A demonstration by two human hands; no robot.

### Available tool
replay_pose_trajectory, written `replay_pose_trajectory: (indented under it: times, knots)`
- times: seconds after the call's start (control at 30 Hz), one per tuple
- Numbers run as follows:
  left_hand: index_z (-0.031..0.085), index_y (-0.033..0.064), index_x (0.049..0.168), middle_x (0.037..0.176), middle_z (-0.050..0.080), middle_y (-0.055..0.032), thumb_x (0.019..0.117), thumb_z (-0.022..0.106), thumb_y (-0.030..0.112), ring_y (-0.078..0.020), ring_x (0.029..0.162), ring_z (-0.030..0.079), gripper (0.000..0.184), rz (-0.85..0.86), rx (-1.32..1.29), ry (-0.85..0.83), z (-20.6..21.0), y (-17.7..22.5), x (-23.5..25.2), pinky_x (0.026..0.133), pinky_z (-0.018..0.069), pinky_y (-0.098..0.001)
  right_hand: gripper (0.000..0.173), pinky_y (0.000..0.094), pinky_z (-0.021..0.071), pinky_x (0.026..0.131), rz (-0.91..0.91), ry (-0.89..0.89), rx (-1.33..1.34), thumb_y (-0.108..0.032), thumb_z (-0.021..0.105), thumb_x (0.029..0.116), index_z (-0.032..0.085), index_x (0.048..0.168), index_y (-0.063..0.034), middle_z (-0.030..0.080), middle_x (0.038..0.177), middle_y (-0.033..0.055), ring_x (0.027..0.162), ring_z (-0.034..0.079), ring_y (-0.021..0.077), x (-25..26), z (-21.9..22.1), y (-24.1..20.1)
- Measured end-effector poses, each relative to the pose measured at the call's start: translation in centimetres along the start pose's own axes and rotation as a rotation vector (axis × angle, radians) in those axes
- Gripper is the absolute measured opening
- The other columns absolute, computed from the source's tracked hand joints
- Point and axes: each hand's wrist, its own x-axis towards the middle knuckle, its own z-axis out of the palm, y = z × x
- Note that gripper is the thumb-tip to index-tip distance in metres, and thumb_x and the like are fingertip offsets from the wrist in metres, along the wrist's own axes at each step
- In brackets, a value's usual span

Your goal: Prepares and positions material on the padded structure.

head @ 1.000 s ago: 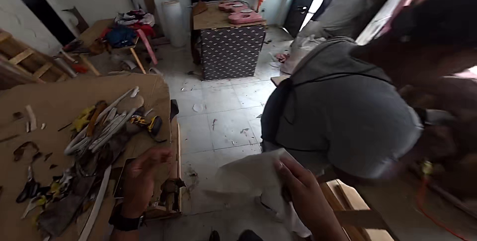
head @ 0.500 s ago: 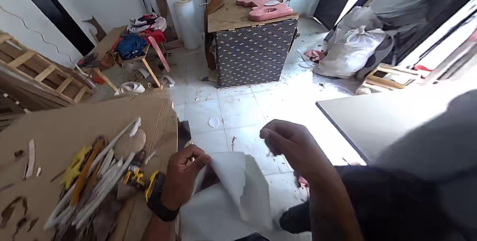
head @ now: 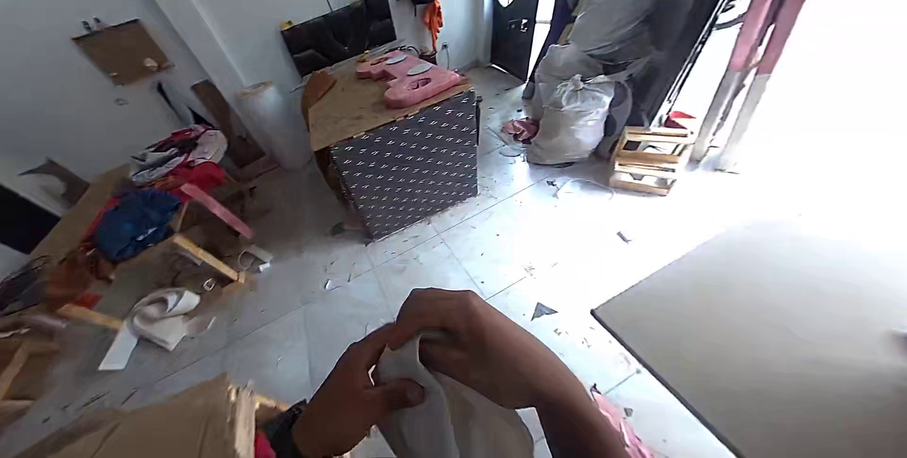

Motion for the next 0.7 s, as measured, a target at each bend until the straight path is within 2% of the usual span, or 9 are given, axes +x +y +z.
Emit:
replay_pose_trajectory:
  times: [0.07,0.13,0.23,0.33,0.4,0.43,0.53,0.63,0.7]
  knots:
    - [0.070,0.0117,0.123,0.111,0.072,-0.0011,0.0874,0.083,0.036,-0.0133,0.103,0.070,0.045,0.023,0.149,-0.018,-2.3,-2.5,6.2,0.092,0.0615,-0.0373,0.019,0.0333,0.0571,0.095,0.068,0.061,-0.057,-0.009,0.061,0.1003,0.073,0.114,-0.0143,0.069,0.114,-0.0001,0.109,0.065,0.0114,1.1,-4.0,3.9]
    - [0.073,0.0118,0.107,0.103,0.070,-0.0004,0.0917,0.078,0.036,-0.0130,0.099,0.067,0.029,0.113,0.216,-0.026,-5.0,-3.9,13.1,0.089,0.0590,-0.0357,0.021,0.0315,0.0599,0.086,0.160,0.151,-0.096,-0.011,0.062,0.1002,0.073,0.116,-0.0173,0.070,0.112,-0.0028,0.101,0.067,0.0099,2.3,-8.6,7.5]
    - [0.077,0.0148,0.109,0.121,0.070,0.0004,0.0998,0.068,0.035,-0.0120,0.110,0.067,0.024,0.215,0.321,-0.024,-8.8,-4.0,24.4,0.096,0.0596,-0.0366,0.021,0.0300,0.0618,0.080,0.253,0.267,-0.198,-0.015,0.068,0.0973,0.074,0.116,-0.0223,0.070,0.110,-0.0069,0.096,0.068,0.0087,5.7,-16.3,11.4]
    - [0.077,0.0167,0.114,0.125,0.071,0.0026,0.1025,0.063,0.029,-0.0120,0.115,0.067,0.022,0.358,0.343,-0.029,-11.6,-3.3,36.6,0.100,0.0592,-0.0373,0.029,0.0297,0.0628,0.076,0.288,0.374,-0.409,-0.011,0.072,0.0909,0.072,0.118,-0.0232,0.068,0.113,-0.0073,0.096,0.067,0.0088,9.2,-24.8,13.2]
    - [0.076,0.0149,0.116,0.120,0.072,0.0021,0.1035,0.062,0.026,-0.0128,0.111,0.069,0.022,0.454,0.332,-0.076,-13.1,-2.0,44.8,0.097,0.0607,-0.0367,0.036,0.0276,0.0594,0.068,0.353,0.422,-0.644,-0.006,0.072,0.0872,0.071,0.119,-0.0226,0.065,0.114,-0.0064,0.088,0.064,0.0071,10.7,-30.5,14.3]
    - [0.076,0.0141,0.113,0.112,0.073,0.0023,0.1037,0.062,0.027,-0.0118,0.102,0.071,0.021,0.482,0.332,-0.089,-13.5,-1.3,48.7,0.090,0.0626,-0.0349,0.036,0.0272,0.0572,0.067,0.406,0.431,-0.765,-0.005,0.071,0.0875,0.071,0.119,-0.0224,0.065,0.113,-0.0061,0.084,0.062,0.0065,11.2,-33.3,15.2]
    - [0.074,0.0136,0.109,0.096,0.074,0.0049,0.1038,0.061,0.027,-0.0058,0.082,0.070,0.019,0.549,0.379,-0.111,-14.3,0.3,60.0,0.073,0.0631,-0.0271,0.025,0.0377,0.0586,0.077,0.560,0.389,-0.988,-0.007,0.068,0.0918,0.073,0.112,-0.0222,0.068,0.104,-0.0049,0.086,0.065,0.0112,12.0,-42.2,19.6]
    - [0.074,0.0125,0.110,0.097,0.073,0.0048,0.1038,0.061,0.025,-0.0038,0.083,0.070,0.019,0.616,0.447,-0.062,-15.9,1.0,71.0,0.076,0.0620,-0.0251,0.004,0.0497,0.0562,0.072,0.784,0.346,-1.006,-0.022,0.069,0.0954,0.072,0.099,-0.0228,0.069,0.086,-0.0036,0.079,0.067,0.0169,11.6,-52.1,25.9]
    - [0.075,0.0144,0.108,0.099,0.074,0.0057,0.1021,0.064,0.028,-0.0019,0.087,0.070,0.019,0.674,0.529,0.011,-17.6,0.6,78.8,0.080,0.0608,-0.0241,0.011,0.0509,0.0534,0.064,0.870,0.392,-1.000,-0.032,0.070,0.0960,0.070,0.090,-0.0231,0.065,0.075,-0.0030,0.070,0.064,0.0180,10.4,-58.7,30.5]
